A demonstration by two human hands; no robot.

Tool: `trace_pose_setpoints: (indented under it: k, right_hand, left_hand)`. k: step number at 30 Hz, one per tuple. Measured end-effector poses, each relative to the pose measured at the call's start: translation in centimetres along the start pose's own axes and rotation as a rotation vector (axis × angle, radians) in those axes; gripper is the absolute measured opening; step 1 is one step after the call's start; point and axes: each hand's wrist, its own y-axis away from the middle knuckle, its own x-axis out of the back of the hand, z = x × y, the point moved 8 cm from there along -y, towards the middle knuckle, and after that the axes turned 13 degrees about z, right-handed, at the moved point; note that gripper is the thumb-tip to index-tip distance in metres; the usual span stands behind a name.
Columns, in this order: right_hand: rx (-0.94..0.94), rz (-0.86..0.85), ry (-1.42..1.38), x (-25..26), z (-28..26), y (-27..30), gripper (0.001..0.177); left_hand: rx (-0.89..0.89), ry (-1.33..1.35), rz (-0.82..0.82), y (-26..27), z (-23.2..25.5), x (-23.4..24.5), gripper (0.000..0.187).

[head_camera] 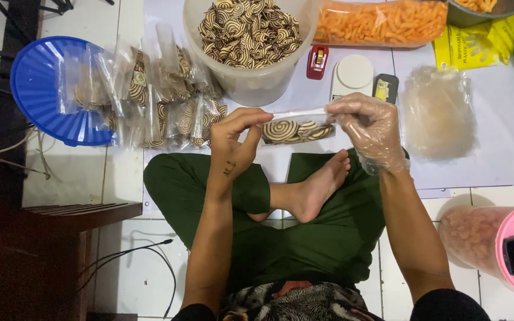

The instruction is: Packing spiral-patterned cookies into small plastic bags for individual sale.

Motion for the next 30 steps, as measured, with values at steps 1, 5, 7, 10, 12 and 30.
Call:
trace_pose_setpoints:
  k: [1, 5, 7, 10, 12, 30]
  right_hand:
    - [0.0, -0.001, 0.0, 0.0, -0.1, 0.0, 0.015]
    - [0.023, 0.004, 0.092, -0.2, -0.9, 0.1, 0.016]
    - [0.026, 0.031, 0.142, -0.4, -1.4, 0.0, 0.019]
    - [0.106, 0.032, 0.21, -0.8, -2.0, -0.4, 0.021]
    - [0.08, 0.048, 0.144, -0.7, -1.0, -0.3, 0.011]
    - [-0.036, 0.0, 0.051, 0.0, 1.0, 0.6, 0.015]
  left_hand:
    - [0.0, 0.0, 0.001, -0.1, 0.1, 0.1, 0.021]
    - [-0.036, -0.035, 0.005, -0.3, 0.6, -0.1, 0.016]
    - [-0.065, -0.08, 0.036, -0.5, 1.0, 0.0, 0.017]
    - [-0.098, -0.128, 0.052, -0.6, 1.5, -0.1, 0.021]
    - [-0.11, -0.172, 0.059, -0.6, 1.5, -0.2, 0.012]
    - [0.034, -0.047, -0.007, 0.0, -0.7, -0.1, 0.014]
